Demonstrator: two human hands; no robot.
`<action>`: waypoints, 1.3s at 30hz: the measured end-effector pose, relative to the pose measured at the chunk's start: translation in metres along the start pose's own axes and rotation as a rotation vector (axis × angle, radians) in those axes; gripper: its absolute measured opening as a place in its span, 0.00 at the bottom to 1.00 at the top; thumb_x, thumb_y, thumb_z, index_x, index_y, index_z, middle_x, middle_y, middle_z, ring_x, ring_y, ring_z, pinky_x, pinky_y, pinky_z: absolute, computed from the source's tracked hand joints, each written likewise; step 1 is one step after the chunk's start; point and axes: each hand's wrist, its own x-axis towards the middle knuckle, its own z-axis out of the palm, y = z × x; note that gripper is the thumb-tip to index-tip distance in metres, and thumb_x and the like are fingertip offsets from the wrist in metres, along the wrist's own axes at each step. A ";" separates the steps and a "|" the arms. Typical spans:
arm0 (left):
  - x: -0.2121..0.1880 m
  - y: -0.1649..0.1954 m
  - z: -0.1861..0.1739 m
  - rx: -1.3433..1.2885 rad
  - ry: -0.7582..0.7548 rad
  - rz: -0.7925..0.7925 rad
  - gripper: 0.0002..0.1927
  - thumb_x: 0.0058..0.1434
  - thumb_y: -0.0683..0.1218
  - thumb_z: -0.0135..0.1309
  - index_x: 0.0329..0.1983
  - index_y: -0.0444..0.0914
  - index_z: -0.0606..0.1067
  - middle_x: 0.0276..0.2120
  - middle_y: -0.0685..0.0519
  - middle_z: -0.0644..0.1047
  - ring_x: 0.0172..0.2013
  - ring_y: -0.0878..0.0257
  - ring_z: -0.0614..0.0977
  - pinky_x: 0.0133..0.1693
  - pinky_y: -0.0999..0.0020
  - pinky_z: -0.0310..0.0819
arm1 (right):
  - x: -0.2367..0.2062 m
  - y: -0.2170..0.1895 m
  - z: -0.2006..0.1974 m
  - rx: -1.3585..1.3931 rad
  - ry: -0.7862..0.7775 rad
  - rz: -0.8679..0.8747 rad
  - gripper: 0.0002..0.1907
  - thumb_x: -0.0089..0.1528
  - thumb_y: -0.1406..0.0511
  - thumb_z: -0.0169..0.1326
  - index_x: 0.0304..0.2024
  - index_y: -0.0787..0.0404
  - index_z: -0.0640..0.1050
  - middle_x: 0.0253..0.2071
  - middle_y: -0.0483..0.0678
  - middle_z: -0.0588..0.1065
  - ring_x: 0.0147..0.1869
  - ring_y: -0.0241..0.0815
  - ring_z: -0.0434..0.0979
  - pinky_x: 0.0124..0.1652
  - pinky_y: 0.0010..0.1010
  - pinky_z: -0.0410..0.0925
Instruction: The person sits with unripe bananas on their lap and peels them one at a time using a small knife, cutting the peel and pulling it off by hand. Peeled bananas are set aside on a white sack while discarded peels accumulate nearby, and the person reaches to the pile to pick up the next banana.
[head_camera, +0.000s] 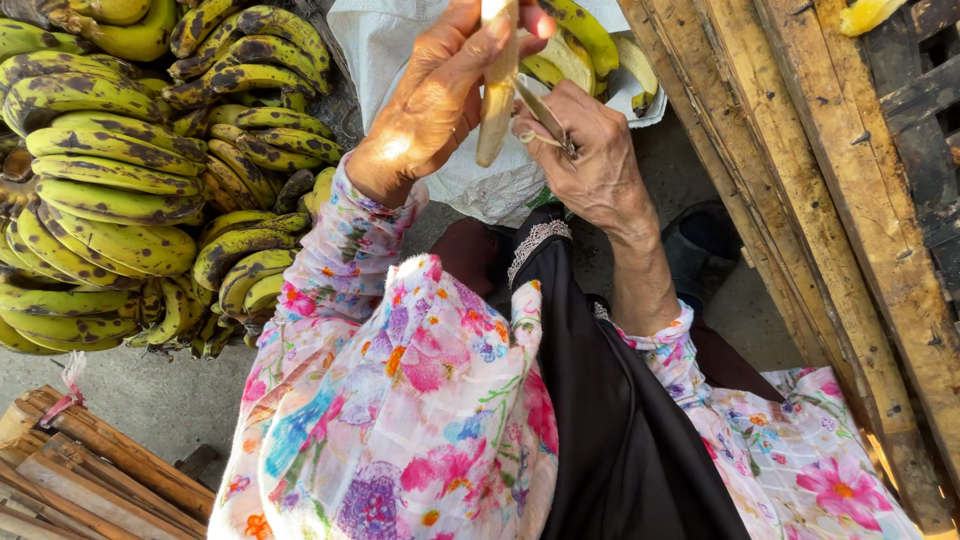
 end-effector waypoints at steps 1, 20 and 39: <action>-0.001 -0.001 -0.002 -0.026 0.013 -0.007 0.17 0.81 0.53 0.49 0.64 0.41 0.70 0.57 0.55 0.73 0.63 0.64 0.74 0.55 0.62 0.80 | -0.001 0.000 -0.004 0.046 -0.008 0.016 0.04 0.69 0.73 0.59 0.45 0.65 0.77 0.36 0.49 0.71 0.38 0.39 0.73 0.37 0.31 0.66; 0.010 0.010 -0.020 -0.147 0.047 0.157 0.16 0.76 0.53 0.48 0.59 0.39 0.71 0.55 0.50 0.77 0.58 0.58 0.80 0.58 0.50 0.81 | -0.010 -0.006 -0.041 0.423 0.003 0.214 0.03 0.70 0.69 0.60 0.44 0.63 0.80 0.35 0.42 0.70 0.30 0.28 0.67 0.28 0.20 0.59; 0.028 0.010 -0.001 0.097 -0.051 0.100 0.19 0.69 0.45 0.68 0.58 0.34 0.74 0.44 0.51 0.80 0.33 0.68 0.78 0.31 0.74 0.70 | -0.009 0.009 -0.001 1.132 -0.067 0.472 0.19 0.77 0.52 0.44 0.62 0.51 0.56 0.46 0.49 0.67 0.34 0.36 0.67 0.25 0.24 0.59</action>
